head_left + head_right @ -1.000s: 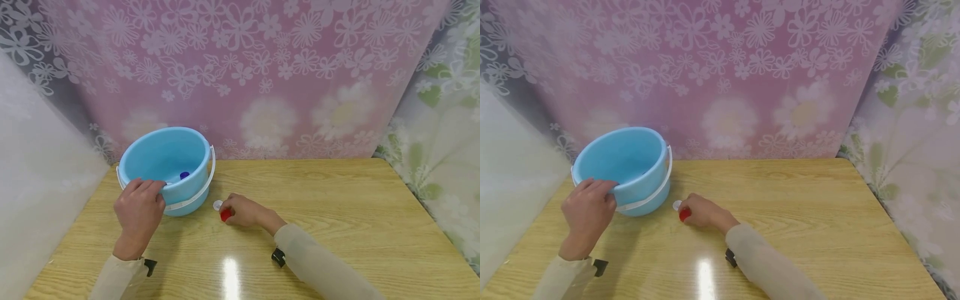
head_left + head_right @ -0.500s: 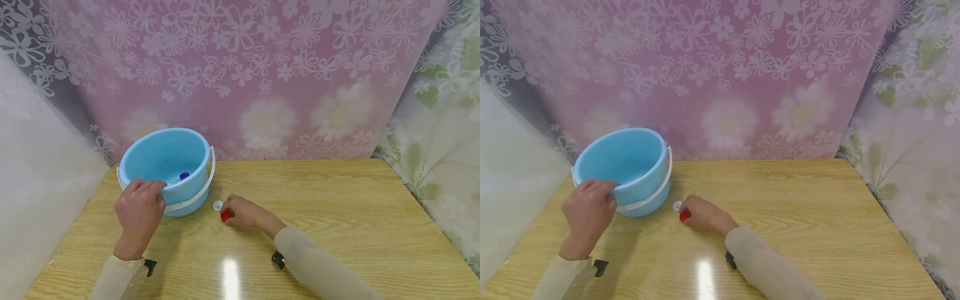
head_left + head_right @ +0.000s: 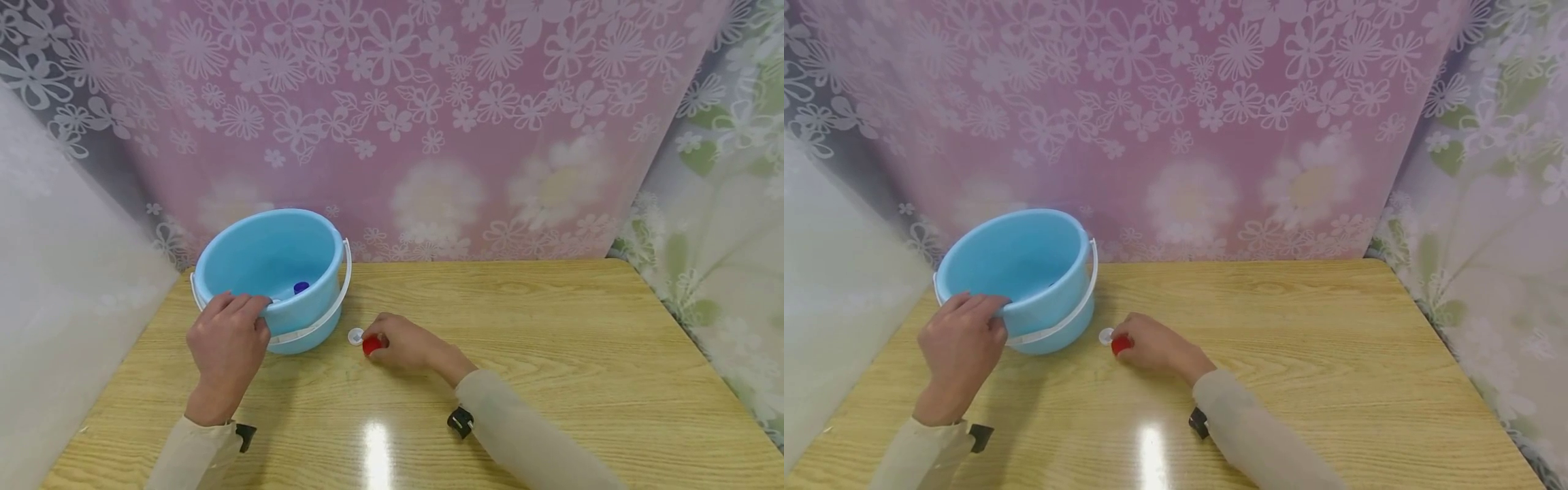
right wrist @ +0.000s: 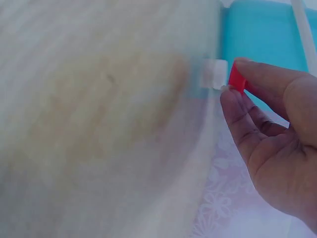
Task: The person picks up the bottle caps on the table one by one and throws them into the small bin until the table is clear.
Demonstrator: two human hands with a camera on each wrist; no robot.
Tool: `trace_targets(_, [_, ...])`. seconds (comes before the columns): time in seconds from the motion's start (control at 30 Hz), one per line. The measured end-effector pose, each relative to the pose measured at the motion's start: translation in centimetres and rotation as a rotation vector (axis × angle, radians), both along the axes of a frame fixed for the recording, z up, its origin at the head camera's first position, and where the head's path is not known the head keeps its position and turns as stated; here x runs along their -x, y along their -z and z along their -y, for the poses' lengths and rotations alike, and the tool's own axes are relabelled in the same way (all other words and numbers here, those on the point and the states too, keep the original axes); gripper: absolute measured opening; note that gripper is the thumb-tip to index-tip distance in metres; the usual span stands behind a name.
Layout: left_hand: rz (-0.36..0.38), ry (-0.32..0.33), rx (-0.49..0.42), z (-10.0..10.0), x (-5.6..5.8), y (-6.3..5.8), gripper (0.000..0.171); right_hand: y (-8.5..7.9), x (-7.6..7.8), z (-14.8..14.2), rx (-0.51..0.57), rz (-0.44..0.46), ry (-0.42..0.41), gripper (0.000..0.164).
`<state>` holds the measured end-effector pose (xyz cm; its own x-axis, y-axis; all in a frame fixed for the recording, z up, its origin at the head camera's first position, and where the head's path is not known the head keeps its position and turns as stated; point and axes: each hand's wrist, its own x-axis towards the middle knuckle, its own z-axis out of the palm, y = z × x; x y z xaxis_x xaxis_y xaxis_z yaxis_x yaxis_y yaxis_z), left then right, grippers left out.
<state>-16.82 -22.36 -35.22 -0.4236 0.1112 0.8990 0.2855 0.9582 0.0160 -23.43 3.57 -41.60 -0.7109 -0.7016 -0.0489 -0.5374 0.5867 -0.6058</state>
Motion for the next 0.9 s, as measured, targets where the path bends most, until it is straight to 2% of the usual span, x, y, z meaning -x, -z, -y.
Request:
trace_targets(0.27, [0.010,0.005,0.004,0.0,-0.1,0.0,0.038,-3.1,0.4,-0.7,0.158,-0.027,0.098,0.036])
trace_targets(0.57, [0.003,-0.003,-0.007,0.0,0.0,0.1,0.038,-7.6,0.6,-0.1,0.347,-0.119,0.299,0.042])
trace_targets(0.73, [-0.018,0.010,-0.015,0.0,0.0,0.3,0.037,-9.1,1.1,0.2,0.479,-0.220,0.308,0.039])
trace_targets(0.9, [-0.019,0.011,-0.011,0.1,0.1,0.3,0.037,-10.2,1.7,1.1,0.514,-0.259,0.314,0.039])
